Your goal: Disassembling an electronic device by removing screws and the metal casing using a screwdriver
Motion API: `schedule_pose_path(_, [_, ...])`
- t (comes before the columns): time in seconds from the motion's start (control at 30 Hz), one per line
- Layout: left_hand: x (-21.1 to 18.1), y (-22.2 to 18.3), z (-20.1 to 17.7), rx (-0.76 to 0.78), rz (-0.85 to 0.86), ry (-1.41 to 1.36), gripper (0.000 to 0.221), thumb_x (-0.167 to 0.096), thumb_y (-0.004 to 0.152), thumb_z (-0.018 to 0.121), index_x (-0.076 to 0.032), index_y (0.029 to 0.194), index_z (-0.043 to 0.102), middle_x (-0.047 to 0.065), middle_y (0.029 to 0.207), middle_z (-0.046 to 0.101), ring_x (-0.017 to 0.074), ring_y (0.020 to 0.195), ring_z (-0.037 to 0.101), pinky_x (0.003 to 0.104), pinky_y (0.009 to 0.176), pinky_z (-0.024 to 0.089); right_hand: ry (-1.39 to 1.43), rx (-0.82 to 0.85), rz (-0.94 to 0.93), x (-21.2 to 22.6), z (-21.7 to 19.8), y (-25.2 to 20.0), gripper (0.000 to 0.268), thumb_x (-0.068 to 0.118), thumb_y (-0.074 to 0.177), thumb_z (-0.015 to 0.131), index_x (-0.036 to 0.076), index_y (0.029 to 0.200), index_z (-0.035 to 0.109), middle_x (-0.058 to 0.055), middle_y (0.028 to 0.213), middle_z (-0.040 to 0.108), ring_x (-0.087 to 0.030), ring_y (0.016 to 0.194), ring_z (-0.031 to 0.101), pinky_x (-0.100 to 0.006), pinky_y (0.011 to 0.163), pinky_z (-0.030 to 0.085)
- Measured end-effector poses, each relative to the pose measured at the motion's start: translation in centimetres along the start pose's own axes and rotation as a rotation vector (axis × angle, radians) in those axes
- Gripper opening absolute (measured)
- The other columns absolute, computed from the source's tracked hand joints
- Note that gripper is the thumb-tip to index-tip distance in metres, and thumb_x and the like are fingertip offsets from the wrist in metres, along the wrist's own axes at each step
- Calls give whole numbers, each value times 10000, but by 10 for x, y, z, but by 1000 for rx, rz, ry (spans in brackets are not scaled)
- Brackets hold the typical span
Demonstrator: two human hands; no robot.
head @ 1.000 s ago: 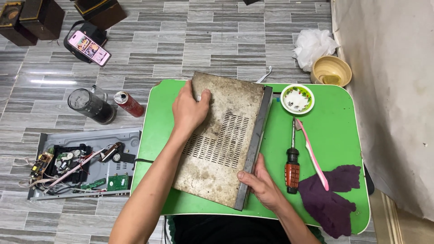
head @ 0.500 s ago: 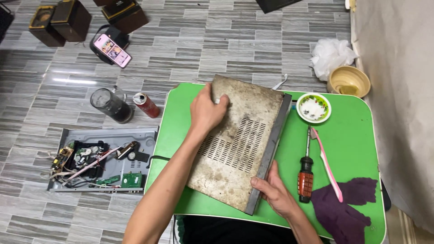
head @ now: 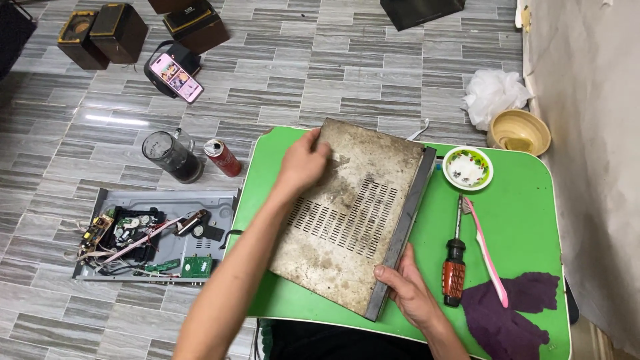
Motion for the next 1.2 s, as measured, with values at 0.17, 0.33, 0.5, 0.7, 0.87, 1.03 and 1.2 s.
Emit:
schedule_pose_path(0.17, [41,20,-6,118,-29,-311,476,-261,983,518,-71,1408,619,73,1262,719,143,1081,663,257,943,524,26,-109,-27,-1,-3,-1,862,-26,766,584,53,1574,295,-235,1486,538,-356,1259,548,-475,1061,402])
schedule_pose_path(0.33, [41,5,-13,238,-40,-378,567,-318,943,582,-7,1416,589,123,1301,709,174,1104,688,270,955,554,98,-181,-48,-7,-15,-5,883,-69,731,552,40,1574,317,-269,1461,549,-397,1230,557,-508,1044,397])
schedule_pose_path(0.5, [49,-19,-6,494,-214,-551,724,-466,883,600,58,1381,578,262,1297,699,247,989,728,250,725,592,95,-87,-150,-6,-26,-9,1040,-23,652,563,68,1633,229,-209,1586,455,-380,1362,495,-468,1099,335])
schedule_pose_path(0.7, [14,-73,-48,252,-154,-659,641,-242,748,723,84,1295,653,185,1109,728,233,953,682,319,888,539,43,-78,-105,-19,-31,-12,903,-6,694,496,16,1586,359,-188,1555,525,-360,1355,494,-438,1122,291])
schedule_pose_path(0.87, [-7,-104,-70,118,-63,-479,606,-281,726,801,57,1207,652,115,944,742,155,784,681,253,700,543,39,-344,20,-33,-61,-4,722,38,841,472,-11,1560,424,-193,1530,545,-345,1354,502,-441,1135,327])
schedule_pose_path(1.03, [-34,-132,-76,95,24,-25,688,-546,716,796,-18,1089,559,51,700,614,157,563,591,329,529,527,-31,-452,7,-48,-102,0,598,114,945,477,-122,1495,472,-143,1480,553,-239,1347,476,-352,1166,291])
schedule_pose_path(1.2, [-56,-161,-66,237,28,-51,722,-396,637,889,-70,1135,480,52,868,787,150,679,771,299,605,628,192,-412,83,-33,-63,-10,508,167,1007,441,-124,1407,556,-273,1370,625,-391,1161,566,-484,1044,397])
Point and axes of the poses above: each hand's wrist, its own y-axis towards the middle knuckle, its own z-axis out of the palm, x = y × z, the point moved 8 cm from there along y, towards the middle knuckle
